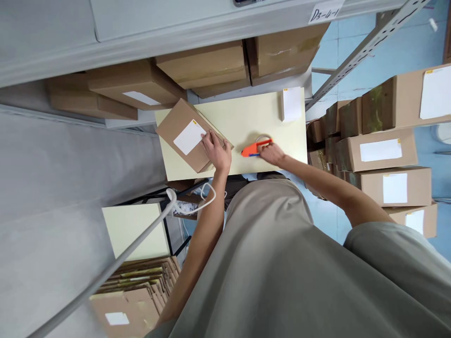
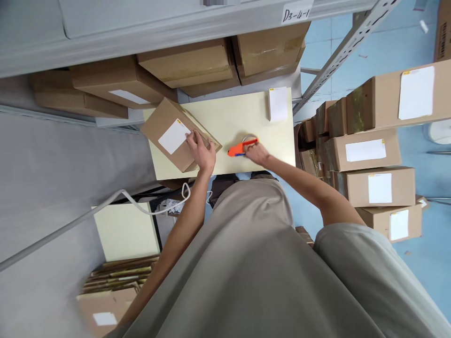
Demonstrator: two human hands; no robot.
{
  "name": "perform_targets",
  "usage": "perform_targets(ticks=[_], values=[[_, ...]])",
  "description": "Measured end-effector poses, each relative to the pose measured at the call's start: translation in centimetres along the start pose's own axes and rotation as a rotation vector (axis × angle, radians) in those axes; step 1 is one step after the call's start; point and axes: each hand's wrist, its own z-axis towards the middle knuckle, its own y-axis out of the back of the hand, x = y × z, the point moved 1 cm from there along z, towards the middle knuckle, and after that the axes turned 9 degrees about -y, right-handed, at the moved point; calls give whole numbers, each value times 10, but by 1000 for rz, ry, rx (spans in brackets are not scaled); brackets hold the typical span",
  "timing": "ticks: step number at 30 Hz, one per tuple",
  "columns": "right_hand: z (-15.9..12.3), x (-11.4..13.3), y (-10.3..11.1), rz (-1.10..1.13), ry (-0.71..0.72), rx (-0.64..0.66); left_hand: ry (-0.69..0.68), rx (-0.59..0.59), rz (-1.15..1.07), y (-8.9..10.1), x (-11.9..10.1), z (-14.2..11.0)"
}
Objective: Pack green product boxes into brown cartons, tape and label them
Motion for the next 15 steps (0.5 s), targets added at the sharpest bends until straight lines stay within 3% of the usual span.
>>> perform_targets(ticks=[2,4,9,15], values=[[9,-20,15,-8,-101,-62,-20,-1,12,1,-1,-3],[22,-20,28,10,-136,-86,-49,2,33,4,-1,-7],[46,17,43,110,-100,-101,-92,31,45,11,-2,-16],[39,53,42,183,-139,-82,-93,7,19,13,-8,-16]])
